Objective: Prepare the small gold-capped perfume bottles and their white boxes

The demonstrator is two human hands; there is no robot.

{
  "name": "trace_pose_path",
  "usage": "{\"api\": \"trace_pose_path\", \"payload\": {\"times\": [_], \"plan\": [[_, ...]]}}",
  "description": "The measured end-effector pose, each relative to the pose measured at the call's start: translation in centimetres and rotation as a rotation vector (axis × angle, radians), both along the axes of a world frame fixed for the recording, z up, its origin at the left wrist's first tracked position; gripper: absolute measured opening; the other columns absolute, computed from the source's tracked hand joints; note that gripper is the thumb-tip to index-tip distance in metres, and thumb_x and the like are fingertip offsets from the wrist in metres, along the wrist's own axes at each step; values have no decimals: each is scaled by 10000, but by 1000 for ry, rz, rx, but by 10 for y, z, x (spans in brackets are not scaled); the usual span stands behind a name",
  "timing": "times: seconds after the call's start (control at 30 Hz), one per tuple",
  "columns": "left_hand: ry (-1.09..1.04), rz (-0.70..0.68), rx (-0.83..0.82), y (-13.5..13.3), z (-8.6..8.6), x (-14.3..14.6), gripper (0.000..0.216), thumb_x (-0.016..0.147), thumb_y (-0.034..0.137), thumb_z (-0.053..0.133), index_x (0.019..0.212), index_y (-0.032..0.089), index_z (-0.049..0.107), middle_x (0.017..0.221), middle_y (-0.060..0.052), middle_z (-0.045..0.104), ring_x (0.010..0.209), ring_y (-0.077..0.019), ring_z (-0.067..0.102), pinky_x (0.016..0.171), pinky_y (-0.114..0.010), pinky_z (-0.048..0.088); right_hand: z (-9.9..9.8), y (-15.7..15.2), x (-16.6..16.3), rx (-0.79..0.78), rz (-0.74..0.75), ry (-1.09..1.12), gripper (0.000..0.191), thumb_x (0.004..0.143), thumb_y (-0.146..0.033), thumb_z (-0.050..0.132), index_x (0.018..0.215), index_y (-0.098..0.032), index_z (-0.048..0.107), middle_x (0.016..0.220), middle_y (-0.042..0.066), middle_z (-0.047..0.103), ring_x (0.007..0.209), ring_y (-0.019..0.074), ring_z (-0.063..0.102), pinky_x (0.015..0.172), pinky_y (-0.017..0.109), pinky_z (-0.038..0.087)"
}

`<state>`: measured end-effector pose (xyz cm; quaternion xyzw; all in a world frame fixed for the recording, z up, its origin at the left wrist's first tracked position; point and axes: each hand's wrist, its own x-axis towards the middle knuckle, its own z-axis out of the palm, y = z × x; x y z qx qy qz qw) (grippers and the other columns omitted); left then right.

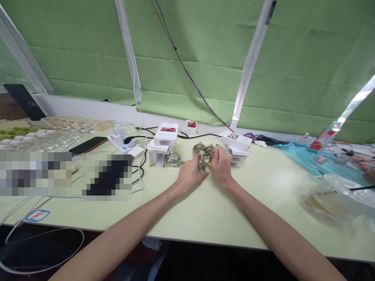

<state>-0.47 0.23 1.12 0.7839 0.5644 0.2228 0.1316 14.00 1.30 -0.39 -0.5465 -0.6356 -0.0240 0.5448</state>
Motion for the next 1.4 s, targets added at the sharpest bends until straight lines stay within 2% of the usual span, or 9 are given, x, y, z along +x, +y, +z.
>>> {"api": "trace_pose_path", "payload": {"times": [0.2, 0.3, 0.4, 0.53, 0.73, 0.97, 1.07, 1.4], "plan": [[10, 7, 20, -1, -1, 1, 601, 767, 436, 672, 1284, 211, 465, 809, -55, 681, 826, -300, 684, 646, -310, 435, 0, -1, -1, 16, 67, 4, 318, 1041, -340, 250, 888, -220, 501, 744, 25, 596, 652, 180, 556, 666, 305, 421], [-3, 13, 13, -2, 0, 2, 583, 773, 436, 665, 1270, 207, 466, 803, -60, 682, 820, -305, 687, 638, -310, 435, 2, -5, -4, 24, 105, 11, 321, 1042, -344, 256, 1011, -204, 543, 804, 35, 624, 705, 179, 589, 694, 302, 446], [-25, 23, -6, -3, 1, 3, 559, 779, 395, 655, 1265, 208, 453, 824, -71, 690, 837, -308, 692, 626, -301, 431, 3, -9, -7, 2, 133, -10, 309, 1023, -385, 346, 1145, -187, 549, 844, 39, 645, 753, 185, 619, 715, 302, 469], [-74, 6, -33, -2, -1, 3, 534, 760, 311, 639, 1236, 190, 428, 825, -78, 697, 805, -307, 686, 592, -294, 414, 2, -10, -10, -54, 107, -99, 394, 976, -452, 462, 1245, -177, 548, 981, 78, 688, 789, 201, 641, 706, 309, 483], [-188, -34, -49, 3, -7, 0, 632, 745, 212, 625, 1313, 195, 347, 861, -69, 701, 828, -284, 673, 637, -293, 443, 0, -12, -14, -169, 70, -209, 484, 955, -470, 496, 1357, -202, 504, 1152, 106, 693, 811, 223, 670, 689, 324, 491], [-179, -11, -48, 4, -7, -1, 711, 763, 206, 620, 1391, 221, 286, 815, -44, 682, 804, -270, 670, 659, -288, 455, 4, -15, -15, -256, 68, -263, 517, 915, -390, 562, 1382, -191, 464, 1080, 94, 731, 879, 271, 698, 691, 332, 491], [-143, -4, -20, 5, -7, -1, 690, 775, 210, 602, 1393, 222, 296, 824, -54, 691, 804, -279, 674, 646, -289, 450, 6, -16, -15, -274, 58, -298, 492, 919, -359, 549, 1370, -181, 467, 1005, 90, 746, 846, 280, 703, 685, 334, 482], [-119, 6, 67, 0, -2, 1, 561, 788, 196, 574, 1322, 234, 407, 764, -28, 707, 731, -250, 680, 625, -269, 426, 11, -16, -13, -281, 75, -363, 406, 916, -344, 534, 1290, -184, 522, 953, 90, 741, 837, 263, 696, 695, 308, 462]]}}
